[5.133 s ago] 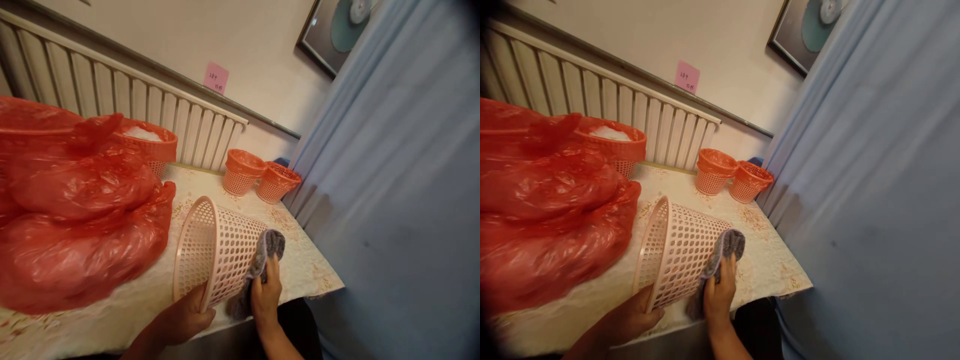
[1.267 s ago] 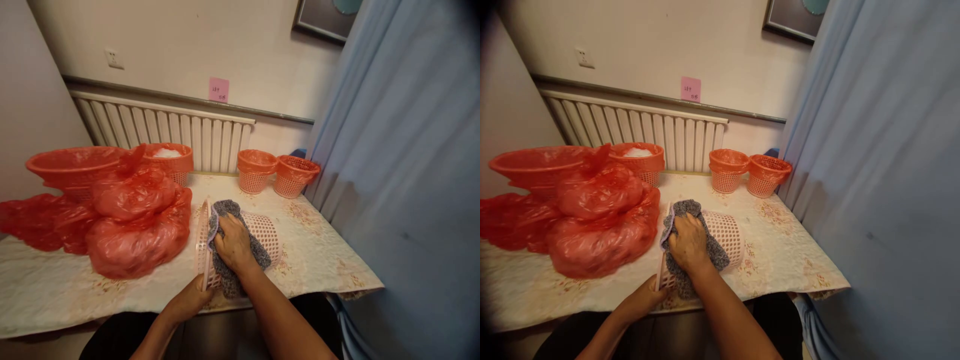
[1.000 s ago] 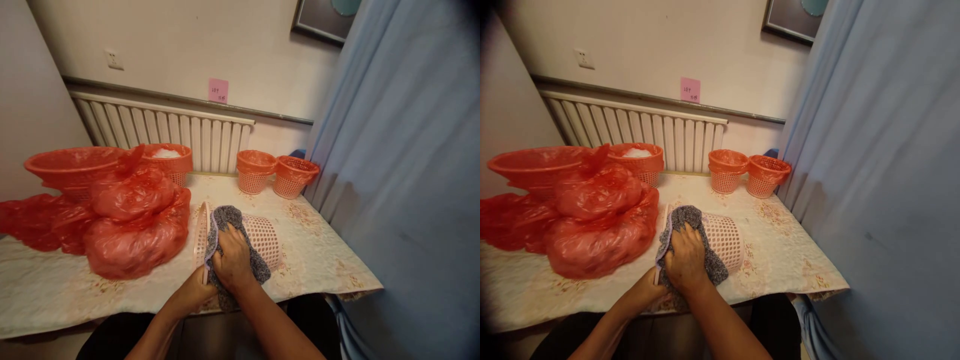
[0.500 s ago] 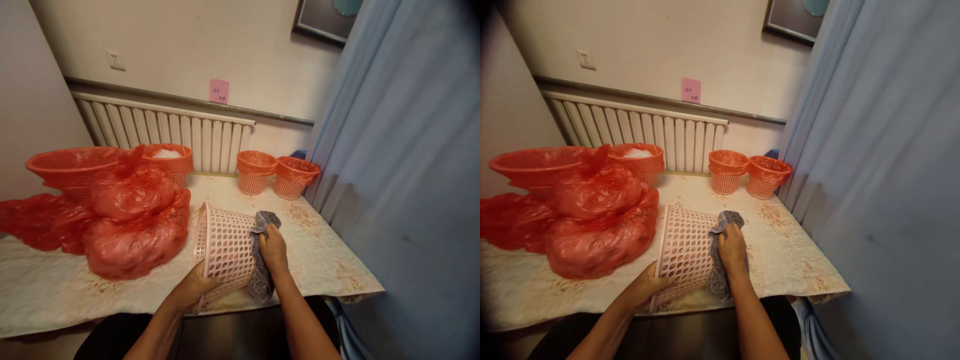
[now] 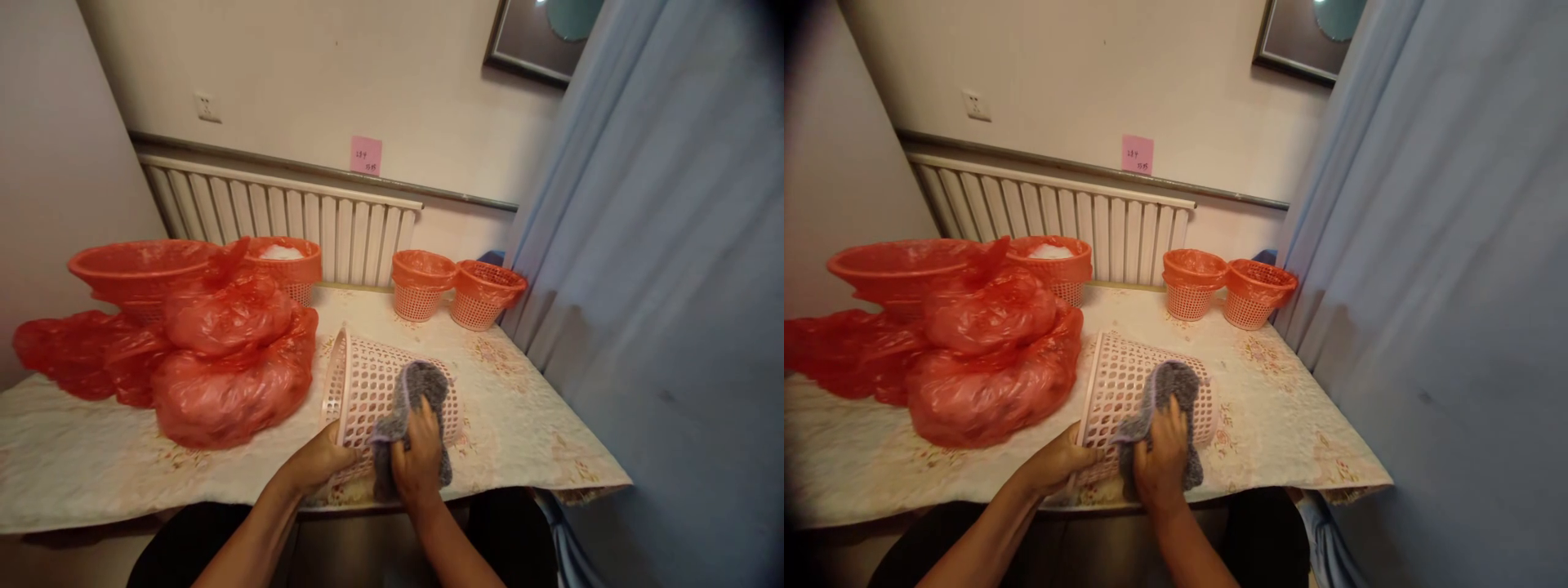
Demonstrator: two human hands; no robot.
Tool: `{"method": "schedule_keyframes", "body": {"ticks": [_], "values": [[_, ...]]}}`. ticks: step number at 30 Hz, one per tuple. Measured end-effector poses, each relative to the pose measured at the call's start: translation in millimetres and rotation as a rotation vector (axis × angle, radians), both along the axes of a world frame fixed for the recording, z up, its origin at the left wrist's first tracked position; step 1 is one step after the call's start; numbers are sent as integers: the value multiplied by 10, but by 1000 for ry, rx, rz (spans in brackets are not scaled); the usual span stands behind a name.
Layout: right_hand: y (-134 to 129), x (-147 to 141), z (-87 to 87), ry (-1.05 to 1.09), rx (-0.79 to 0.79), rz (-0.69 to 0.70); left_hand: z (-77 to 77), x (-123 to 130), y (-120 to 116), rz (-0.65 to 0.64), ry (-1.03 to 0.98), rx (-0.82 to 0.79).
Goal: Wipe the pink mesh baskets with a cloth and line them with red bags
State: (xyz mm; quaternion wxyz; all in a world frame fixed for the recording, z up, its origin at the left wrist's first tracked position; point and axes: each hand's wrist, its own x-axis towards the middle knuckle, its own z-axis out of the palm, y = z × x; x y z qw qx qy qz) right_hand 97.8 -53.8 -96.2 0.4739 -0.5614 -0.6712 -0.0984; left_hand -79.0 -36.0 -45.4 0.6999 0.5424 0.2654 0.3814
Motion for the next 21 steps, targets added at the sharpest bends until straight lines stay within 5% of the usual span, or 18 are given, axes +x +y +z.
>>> {"method": "schedule_keyframes", "body": {"ticks": [4,12,17,21], "values": [[-63,-352,279,-108,-10,191,-39,3,-14,59,131,30],[324,-466,981,-168,-129,258,-169,-57,-88,53,210,45],[332,-489,1021,-156,-139,220,-321,-129,-108,-24,240,137],[206,-520,893,-143,-106,186,-274,-166,-135,-128,210,136]]}}
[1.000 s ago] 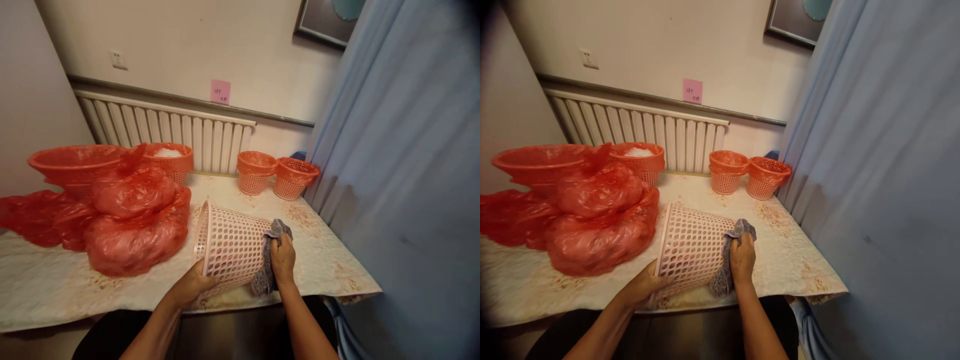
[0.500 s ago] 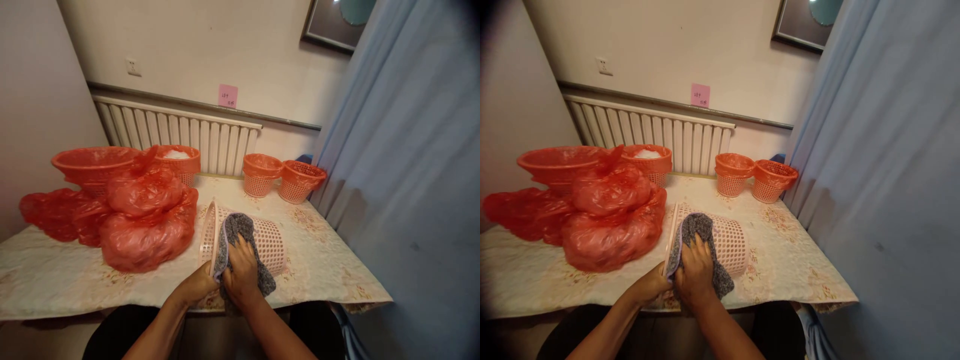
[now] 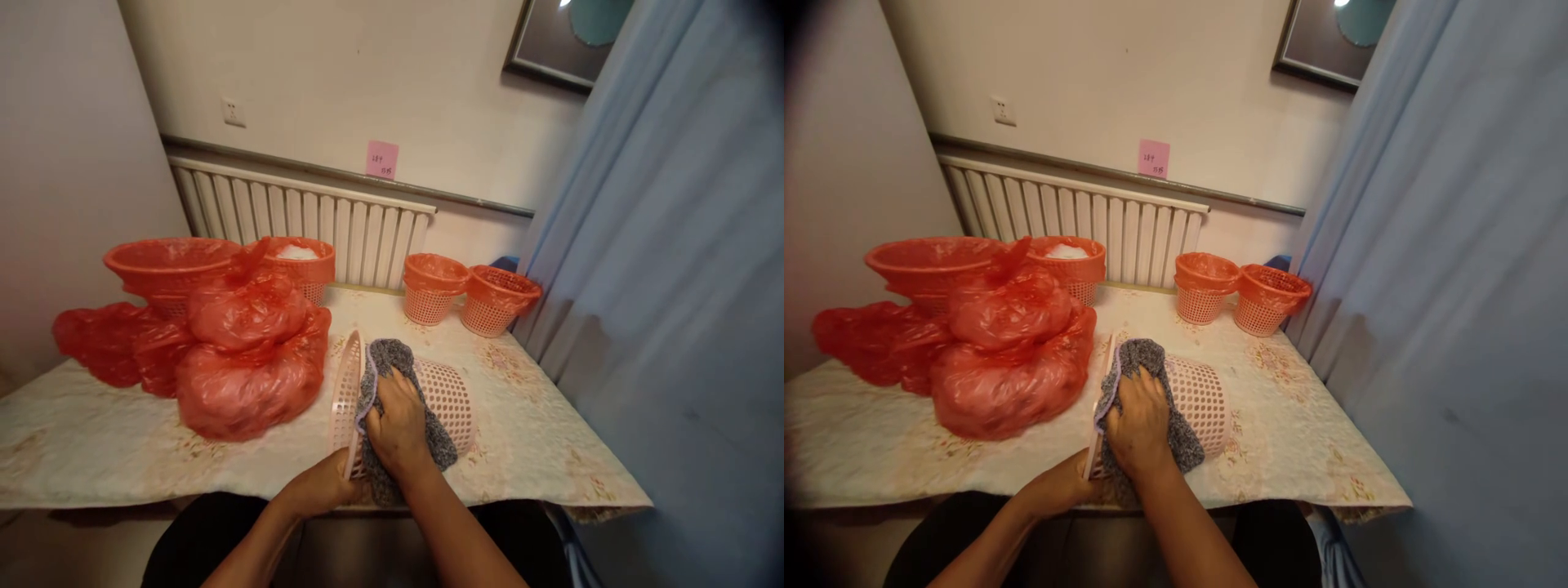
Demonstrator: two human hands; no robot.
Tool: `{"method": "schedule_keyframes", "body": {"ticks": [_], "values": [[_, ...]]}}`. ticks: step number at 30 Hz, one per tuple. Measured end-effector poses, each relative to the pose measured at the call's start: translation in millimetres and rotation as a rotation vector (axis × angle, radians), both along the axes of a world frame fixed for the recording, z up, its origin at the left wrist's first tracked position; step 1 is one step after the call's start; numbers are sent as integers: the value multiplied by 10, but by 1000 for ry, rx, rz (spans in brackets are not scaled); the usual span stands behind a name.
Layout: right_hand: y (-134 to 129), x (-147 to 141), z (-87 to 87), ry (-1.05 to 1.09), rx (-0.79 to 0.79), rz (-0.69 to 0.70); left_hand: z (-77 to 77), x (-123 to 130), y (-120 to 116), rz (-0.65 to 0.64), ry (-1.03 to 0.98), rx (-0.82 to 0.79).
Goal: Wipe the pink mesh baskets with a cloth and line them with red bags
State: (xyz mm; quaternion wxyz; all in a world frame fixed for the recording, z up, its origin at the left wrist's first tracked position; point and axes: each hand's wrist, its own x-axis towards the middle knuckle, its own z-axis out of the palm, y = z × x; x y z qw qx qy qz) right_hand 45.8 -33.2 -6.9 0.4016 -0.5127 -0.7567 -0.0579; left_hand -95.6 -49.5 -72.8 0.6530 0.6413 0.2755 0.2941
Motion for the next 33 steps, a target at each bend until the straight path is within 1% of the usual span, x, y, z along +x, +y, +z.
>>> {"method": "schedule_keyframes", "body": {"ticks": [1,3,5,6,8,10,13,16,19,21,22,24,27,30,33], "values": [[-28,-6,-24,1,7,3,39,8,-6,25,7,-15],[-66,-14,-53,1,10,7,130,51,-9,136,3,-54],[-74,-10,-66,4,4,4,219,116,-2,238,-66,-105],[-66,0,-71,7,0,4,257,150,4,259,-121,-131],[-28,46,-86,17,-2,14,314,202,12,249,-224,-174],[31,141,-111,31,-2,26,345,225,8,214,-286,-216],[139,406,-170,75,-27,-15,359,215,-17,170,-329,-257],[229,800,-273,143,-67,-133,367,205,-47,131,-349,-254],[252,1196,-438,190,-77,-284,358,207,-55,90,-379,-226],[218,1366,-569,211,-66,-384,330,199,-40,77,-378,-210],[187,1407,-633,222,-55,-423,311,190,-26,76,-361,-202],[104,1389,-747,241,-18,-456,278,170,9,78,-322,-186],[-59,1136,-855,230,53,-401,276,154,59,86,-290,-176],[-226,735,-865,156,95,-238,325,164,88,102,-263,-171],[-320,368,-769,48,94,-38,343,174,92,124,-227,-146]]}}
